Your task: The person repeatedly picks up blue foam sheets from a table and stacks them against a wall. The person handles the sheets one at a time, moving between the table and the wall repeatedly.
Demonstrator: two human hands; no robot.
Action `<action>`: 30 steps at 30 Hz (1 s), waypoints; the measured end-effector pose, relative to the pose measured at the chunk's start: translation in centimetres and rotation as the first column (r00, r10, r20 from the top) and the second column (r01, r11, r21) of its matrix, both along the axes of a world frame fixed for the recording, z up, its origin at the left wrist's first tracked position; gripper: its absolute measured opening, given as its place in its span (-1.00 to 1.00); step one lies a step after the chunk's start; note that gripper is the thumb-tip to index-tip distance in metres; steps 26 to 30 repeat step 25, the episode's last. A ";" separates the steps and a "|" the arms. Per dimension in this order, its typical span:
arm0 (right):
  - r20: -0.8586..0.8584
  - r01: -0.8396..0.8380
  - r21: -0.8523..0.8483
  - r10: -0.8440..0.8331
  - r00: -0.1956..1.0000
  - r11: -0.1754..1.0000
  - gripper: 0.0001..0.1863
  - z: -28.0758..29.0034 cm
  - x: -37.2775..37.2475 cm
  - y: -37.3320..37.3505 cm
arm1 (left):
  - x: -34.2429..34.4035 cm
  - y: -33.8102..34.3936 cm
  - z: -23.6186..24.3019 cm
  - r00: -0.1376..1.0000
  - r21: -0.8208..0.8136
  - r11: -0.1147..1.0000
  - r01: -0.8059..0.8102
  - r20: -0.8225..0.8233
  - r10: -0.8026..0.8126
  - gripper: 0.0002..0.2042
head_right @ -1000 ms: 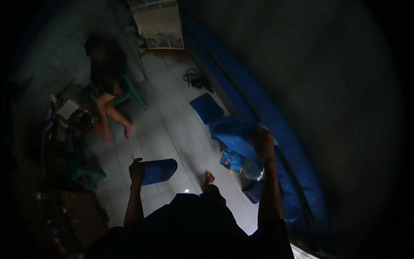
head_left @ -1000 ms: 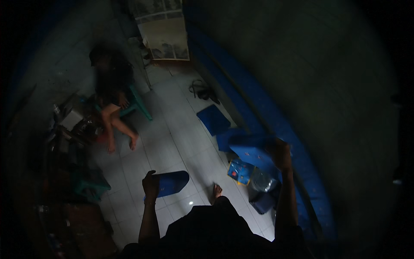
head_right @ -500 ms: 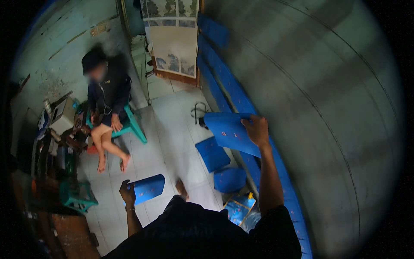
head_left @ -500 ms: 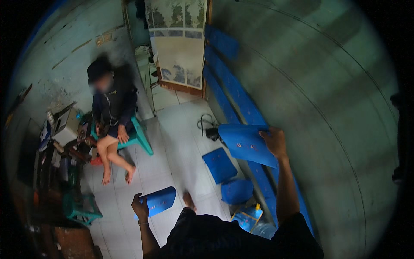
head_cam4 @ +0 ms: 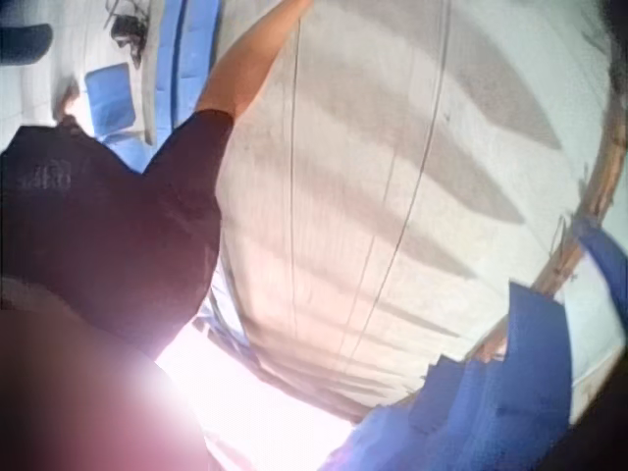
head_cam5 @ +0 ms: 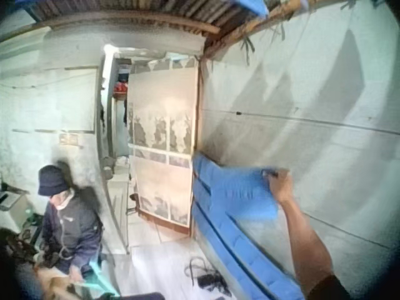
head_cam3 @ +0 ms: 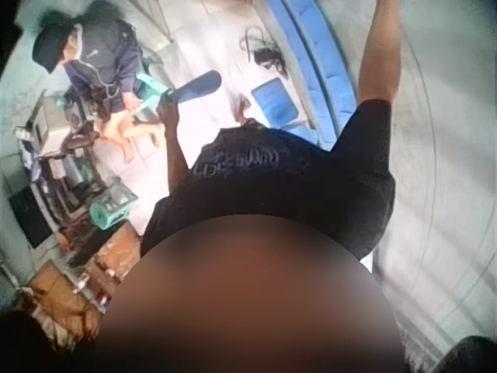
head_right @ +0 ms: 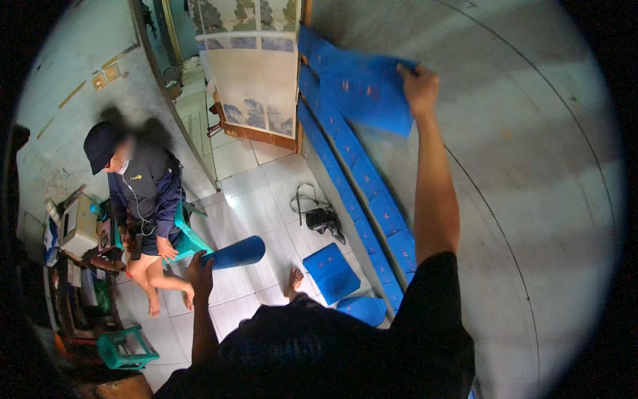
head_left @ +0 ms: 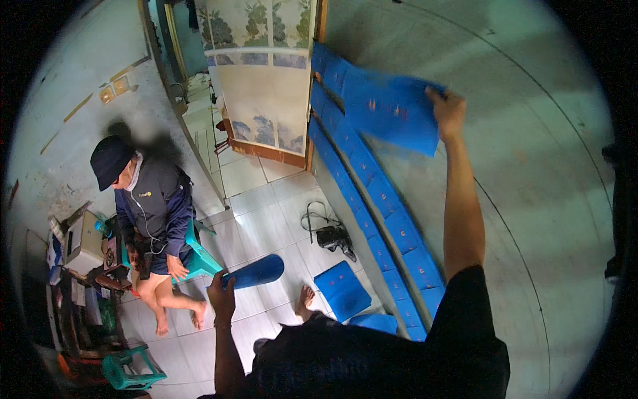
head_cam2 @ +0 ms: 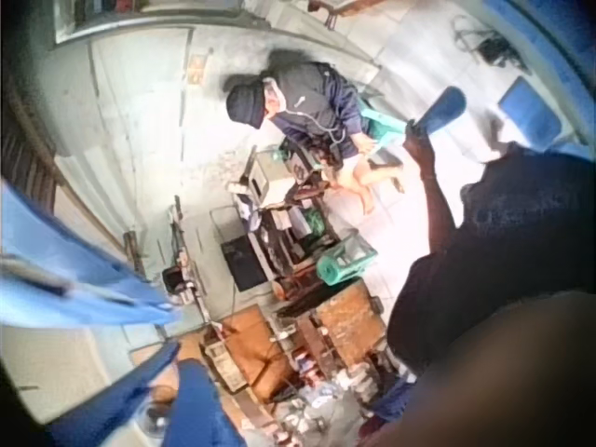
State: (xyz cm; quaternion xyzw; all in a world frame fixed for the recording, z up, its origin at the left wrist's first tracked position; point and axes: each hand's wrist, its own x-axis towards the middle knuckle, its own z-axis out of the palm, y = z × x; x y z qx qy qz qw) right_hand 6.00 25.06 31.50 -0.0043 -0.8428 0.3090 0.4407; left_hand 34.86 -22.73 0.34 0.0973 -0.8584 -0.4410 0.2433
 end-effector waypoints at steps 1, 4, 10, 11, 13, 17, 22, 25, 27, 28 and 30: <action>-0.037 -0.035 -0.165 0.030 0.999 0.986 -0.76 0.3 -2.3 0.0 | -1.9 0.1 0.1 0.998 -0.198 0.980 -0.034 0.042 0.043 -0.77; -0.198 -0.176 -0.484 0.088 0.976 0.857 -0.82 1.4 -7.2 1.2 | -7.7 0.7 0.6 0.980 -0.050 0.998 -0.030 0.193 0.039 -0.78; -0.115 -0.099 -0.790 0.011 0.993 0.605 -0.80 -3.0 -8.7 1.9 | -16.9 2.0 2.4 0.998 -0.140 0.990 0.018 0.064 -0.009 -0.76; -0.047 -0.011 -0.782 -0.042 0.998 0.623 -0.80 -4.2 -8.6 1.7 | -18.4 2.3 2.7 0.993 -0.063 0.997 0.049 0.109 -0.042 -0.75; -0.014 0.015 -0.806 -0.044 0.999 0.591 -0.84 -6.8 -8.1 1.0 | -21.5 2.7 3.1 0.983 0.011 0.993 0.121 0.135 -0.121 -0.75; 0.141 0.253 -0.690 -0.217 0.966 0.678 -0.82 -9.7 -7.1 -0.3 | -28.0 3.6 2.7 0.947 0.054 0.965 0.256 0.185 -0.261 -0.75; 0.119 0.261 -0.498 -0.234 0.965 0.827 -0.77 -10.0 -7.2 -2.2 | -35.7 4.1 2.1 0.875 0.106 0.897 0.429 0.200 -0.441 -0.75; 0.391 0.351 -0.148 -0.272 0.879 0.924 -0.81 -6.0 -8.4 -2.3 | -40.4 4.0 2.3 0.819 0.096 0.846 0.524 0.217 -0.532 -0.73; 0.391 0.351 -0.148 -0.272 0.879 0.924 -0.81 -6.0 -8.4 -2.3 | -40.4 4.0 2.3 0.819 0.096 0.846 0.524 0.217 -0.532 -0.73; 0.391 0.351 -0.148 -0.272 0.879 0.924 -0.81 -6.0 -8.4 -2.3 | -40.4 4.0 2.3 0.819 0.096 0.846 0.524 0.217 -0.532 -0.73; 0.391 0.351 -0.148 -0.272 0.879 0.924 -0.81 -6.0 -8.4 -2.3 | -40.4 4.0 2.3 0.819 0.096 0.846 0.524 0.217 -0.532 -0.73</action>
